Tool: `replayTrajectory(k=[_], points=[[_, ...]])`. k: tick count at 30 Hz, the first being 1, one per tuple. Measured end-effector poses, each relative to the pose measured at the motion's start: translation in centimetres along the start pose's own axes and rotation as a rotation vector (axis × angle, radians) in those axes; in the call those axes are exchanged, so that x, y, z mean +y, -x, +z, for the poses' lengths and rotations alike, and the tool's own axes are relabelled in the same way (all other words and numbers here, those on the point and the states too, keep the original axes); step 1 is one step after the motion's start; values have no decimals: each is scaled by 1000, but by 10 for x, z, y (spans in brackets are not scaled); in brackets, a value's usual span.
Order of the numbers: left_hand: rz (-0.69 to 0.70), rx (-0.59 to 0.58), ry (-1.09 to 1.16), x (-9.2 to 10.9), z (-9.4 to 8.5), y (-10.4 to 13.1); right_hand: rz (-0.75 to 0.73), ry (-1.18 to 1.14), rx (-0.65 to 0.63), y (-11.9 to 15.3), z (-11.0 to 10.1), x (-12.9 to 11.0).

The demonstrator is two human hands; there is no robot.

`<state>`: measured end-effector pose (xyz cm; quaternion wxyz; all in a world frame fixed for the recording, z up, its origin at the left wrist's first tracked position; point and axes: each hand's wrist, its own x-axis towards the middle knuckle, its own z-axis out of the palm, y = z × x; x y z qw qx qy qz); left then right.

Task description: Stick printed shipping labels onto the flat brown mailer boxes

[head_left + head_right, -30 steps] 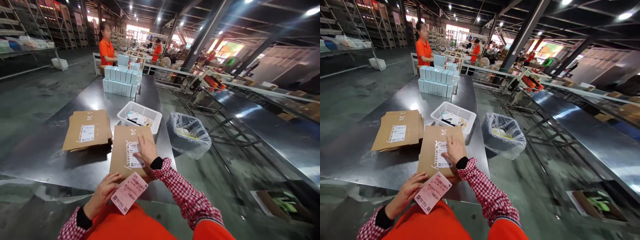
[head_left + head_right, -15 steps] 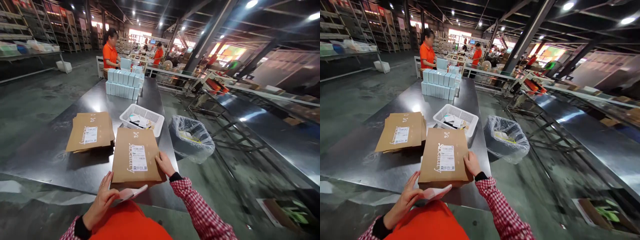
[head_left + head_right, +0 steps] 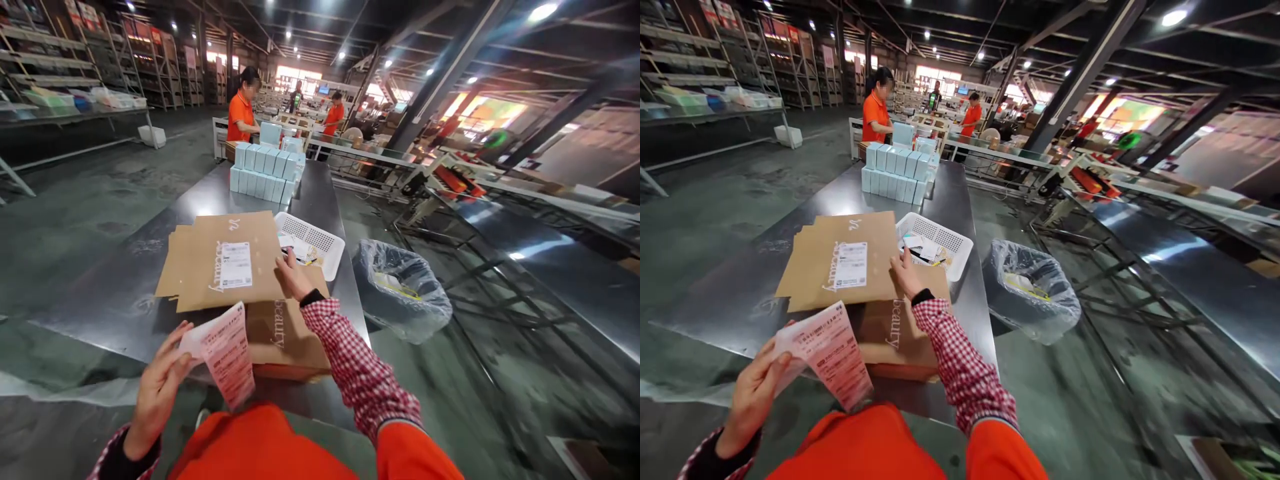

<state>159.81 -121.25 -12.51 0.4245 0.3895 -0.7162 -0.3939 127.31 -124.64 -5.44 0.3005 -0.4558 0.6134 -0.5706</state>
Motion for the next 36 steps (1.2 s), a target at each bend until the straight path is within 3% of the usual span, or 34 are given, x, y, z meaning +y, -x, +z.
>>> replayTrajectory(k=[2,5,6,7,10,14,21,25,27,31,32,33,36], points=[[-20,27,-29,7,-9,-6,10,6,-172,-2,26,-11],[-52,34,-66,14,-15,-10,-50,-152,-663,29,50,-24],[-65,23,-76,14,-16,-9,-80,-210,-751,43,55,-25],[-82,2,-88,14,-18,-9,-112,-248,-755,56,59,-26],[-125,-78,-116,17,-22,-4,-196,-197,-517,85,67,-27],[-83,-69,-119,33,-20,-1,-229,-13,-482,107,65,-33],[-158,-40,-22,44,23,0,-236,91,-233,147,42,-23],[-42,-169,-124,41,39,-2,-199,146,-122,163,26,-6],[54,-298,-140,35,42,-3,-176,194,-64,159,9,-2],[277,-422,-156,12,41,0,-90,182,439,116,-51,7],[310,-447,-172,6,41,2,-59,146,489,102,-66,12],[326,-482,-186,1,43,4,-26,112,463,89,-78,18],[349,-563,-184,-8,55,8,72,63,183,63,-92,43]])
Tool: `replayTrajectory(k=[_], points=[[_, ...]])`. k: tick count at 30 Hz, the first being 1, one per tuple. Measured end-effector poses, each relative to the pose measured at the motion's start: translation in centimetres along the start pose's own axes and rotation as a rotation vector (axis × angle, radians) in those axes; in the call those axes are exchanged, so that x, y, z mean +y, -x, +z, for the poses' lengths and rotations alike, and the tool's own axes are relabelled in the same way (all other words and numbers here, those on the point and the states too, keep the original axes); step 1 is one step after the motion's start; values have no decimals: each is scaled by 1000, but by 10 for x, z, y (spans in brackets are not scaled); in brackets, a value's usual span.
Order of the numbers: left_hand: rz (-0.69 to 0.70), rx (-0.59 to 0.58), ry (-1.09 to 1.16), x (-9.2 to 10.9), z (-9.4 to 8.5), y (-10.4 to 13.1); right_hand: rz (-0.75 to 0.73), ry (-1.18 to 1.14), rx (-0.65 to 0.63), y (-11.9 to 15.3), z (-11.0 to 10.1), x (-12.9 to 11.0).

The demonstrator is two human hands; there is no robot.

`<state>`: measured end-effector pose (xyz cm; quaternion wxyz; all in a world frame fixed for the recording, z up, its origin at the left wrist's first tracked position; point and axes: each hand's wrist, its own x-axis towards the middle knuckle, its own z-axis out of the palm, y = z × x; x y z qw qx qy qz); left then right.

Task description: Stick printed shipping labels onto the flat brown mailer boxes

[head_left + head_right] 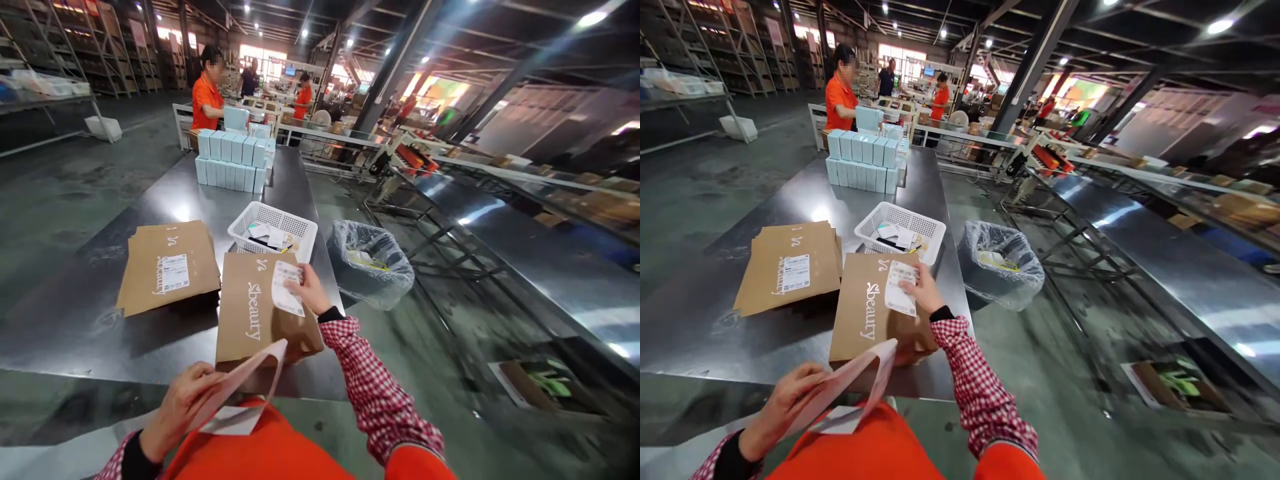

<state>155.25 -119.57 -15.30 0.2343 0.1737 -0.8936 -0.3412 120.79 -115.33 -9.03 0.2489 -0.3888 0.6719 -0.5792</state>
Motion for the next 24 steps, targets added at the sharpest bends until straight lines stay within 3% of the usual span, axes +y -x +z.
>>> replayTrajectory(k=[3,6,8,12,15,17,19,21,24], points=[[107,7,5,-5,19,-7,34,208,-214,-3,17,20],[117,-13,-18,-12,34,-9,-5,638,-350,5,35,23],[96,-21,-15,-17,40,-7,-39,853,-359,11,41,18],[57,-51,-3,-20,42,-4,-177,1109,-242,27,56,16],[57,-56,12,-18,39,-6,-406,1100,-392,34,67,31],[65,-78,16,-18,37,-6,-347,1051,-398,30,62,42],[48,-83,8,-19,37,-1,-145,1053,-218,21,44,50],[3,-12,-18,-23,40,7,29,1061,-40,15,20,55],[-77,81,-50,-28,50,19,104,1032,4,19,-10,58]])
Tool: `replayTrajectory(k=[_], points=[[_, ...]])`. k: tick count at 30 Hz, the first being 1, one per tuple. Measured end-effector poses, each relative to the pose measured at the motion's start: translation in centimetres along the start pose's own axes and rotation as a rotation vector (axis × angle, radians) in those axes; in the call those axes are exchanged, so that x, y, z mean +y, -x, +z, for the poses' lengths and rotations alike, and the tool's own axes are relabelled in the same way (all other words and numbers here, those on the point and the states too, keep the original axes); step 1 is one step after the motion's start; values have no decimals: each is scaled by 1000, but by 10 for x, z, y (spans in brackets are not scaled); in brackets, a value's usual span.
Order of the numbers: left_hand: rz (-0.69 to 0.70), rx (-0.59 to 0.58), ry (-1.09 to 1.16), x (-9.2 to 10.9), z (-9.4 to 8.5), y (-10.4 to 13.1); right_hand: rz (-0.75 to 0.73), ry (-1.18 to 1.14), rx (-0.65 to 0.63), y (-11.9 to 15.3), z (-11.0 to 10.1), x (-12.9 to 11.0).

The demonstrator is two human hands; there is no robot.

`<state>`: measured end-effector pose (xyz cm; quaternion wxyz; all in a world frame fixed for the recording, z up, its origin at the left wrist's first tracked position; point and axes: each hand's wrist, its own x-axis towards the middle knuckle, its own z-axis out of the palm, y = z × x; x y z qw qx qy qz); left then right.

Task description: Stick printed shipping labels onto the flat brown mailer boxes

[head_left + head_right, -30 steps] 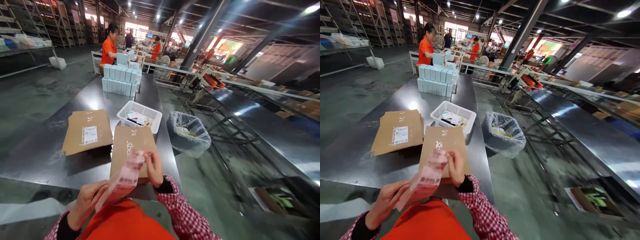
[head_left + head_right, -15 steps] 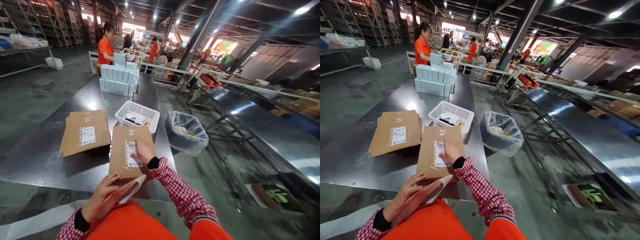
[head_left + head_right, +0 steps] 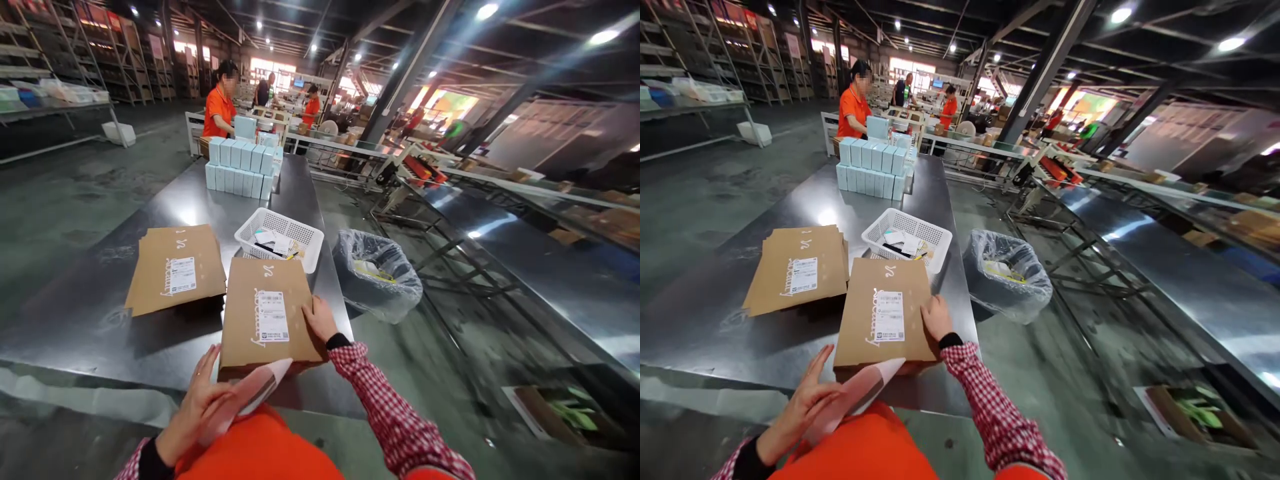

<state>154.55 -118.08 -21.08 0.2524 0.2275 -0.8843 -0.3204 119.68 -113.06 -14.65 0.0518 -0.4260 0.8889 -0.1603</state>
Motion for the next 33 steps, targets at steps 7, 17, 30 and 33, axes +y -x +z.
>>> replayTrajectory(k=[7,17,30,33], points=[[-160,-99,157,22,-6,-17,0,-543,33,11,-36,24],[-193,203,259,24,-86,-3,-93,-1067,-224,-61,-43,-133],[-378,354,-41,26,-108,-6,-488,-1144,-555,55,-4,-172],[-197,374,-132,44,-100,-23,-536,-996,-425,75,-11,-176]])
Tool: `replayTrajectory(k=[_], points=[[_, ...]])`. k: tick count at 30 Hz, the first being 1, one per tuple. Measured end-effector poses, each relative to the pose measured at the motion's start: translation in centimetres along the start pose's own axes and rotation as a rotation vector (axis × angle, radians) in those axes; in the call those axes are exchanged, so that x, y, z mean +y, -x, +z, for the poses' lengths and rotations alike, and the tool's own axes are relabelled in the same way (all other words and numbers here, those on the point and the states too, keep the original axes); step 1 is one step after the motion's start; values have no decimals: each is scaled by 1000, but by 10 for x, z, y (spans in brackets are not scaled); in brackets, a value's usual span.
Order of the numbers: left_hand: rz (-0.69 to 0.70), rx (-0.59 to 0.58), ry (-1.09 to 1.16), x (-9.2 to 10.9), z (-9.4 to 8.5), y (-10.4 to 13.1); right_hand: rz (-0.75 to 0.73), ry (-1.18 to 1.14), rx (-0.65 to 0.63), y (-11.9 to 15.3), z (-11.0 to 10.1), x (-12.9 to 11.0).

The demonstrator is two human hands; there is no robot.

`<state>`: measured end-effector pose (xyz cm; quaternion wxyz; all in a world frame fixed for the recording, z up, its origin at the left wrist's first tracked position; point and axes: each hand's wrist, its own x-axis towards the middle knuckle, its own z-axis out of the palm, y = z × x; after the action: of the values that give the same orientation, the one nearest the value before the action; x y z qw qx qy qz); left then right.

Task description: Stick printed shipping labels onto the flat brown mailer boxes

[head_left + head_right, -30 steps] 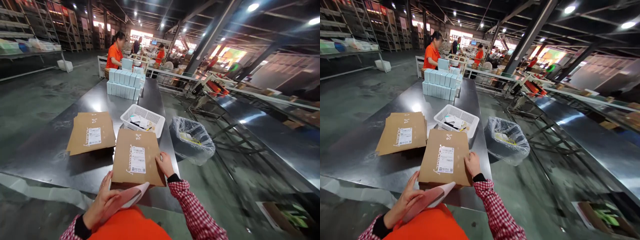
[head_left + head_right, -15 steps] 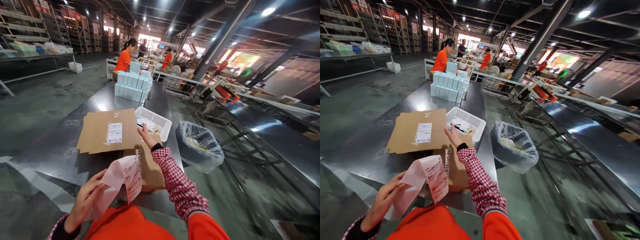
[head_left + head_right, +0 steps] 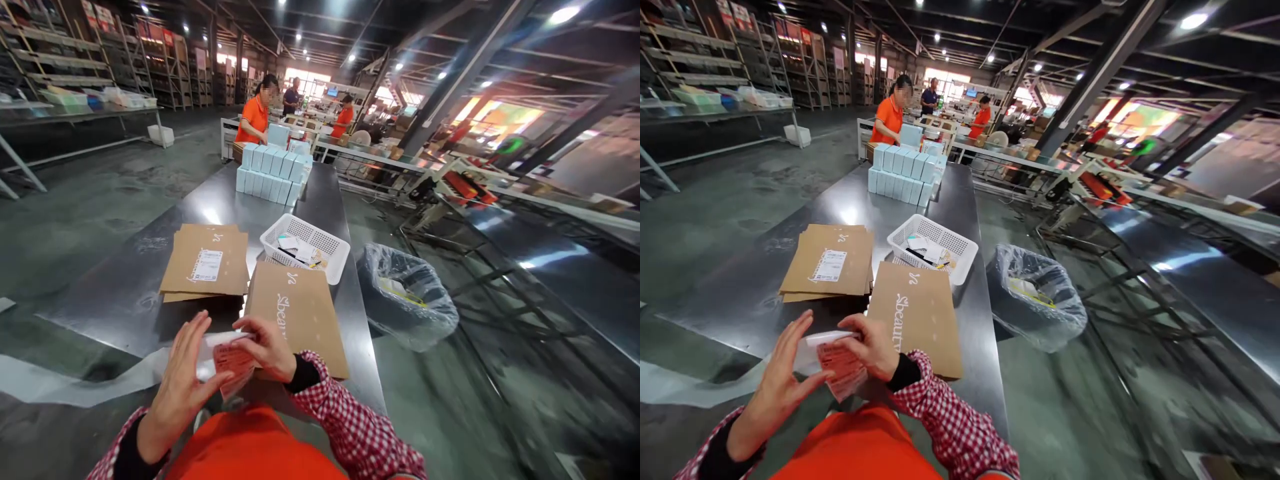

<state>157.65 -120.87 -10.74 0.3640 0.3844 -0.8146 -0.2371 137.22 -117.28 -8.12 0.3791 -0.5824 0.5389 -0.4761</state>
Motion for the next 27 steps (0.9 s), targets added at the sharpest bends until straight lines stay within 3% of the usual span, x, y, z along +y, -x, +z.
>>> replayTrajectory(k=[6,11,16,19,22,24,27], points=[[-193,-118,262,20,15,-7,-93,179,30,33,-11,-8],[-125,-225,223,29,21,-14,-81,241,157,49,-17,4],[-30,-147,142,25,37,-10,-29,198,208,66,-18,17],[36,-244,181,5,44,1,51,145,507,65,-52,23],[170,-384,212,-15,50,13,161,57,884,49,-109,33],[243,-420,206,-21,55,18,186,-7,827,36,-141,46],[330,-389,235,-19,66,19,260,-30,392,19,-158,69]])
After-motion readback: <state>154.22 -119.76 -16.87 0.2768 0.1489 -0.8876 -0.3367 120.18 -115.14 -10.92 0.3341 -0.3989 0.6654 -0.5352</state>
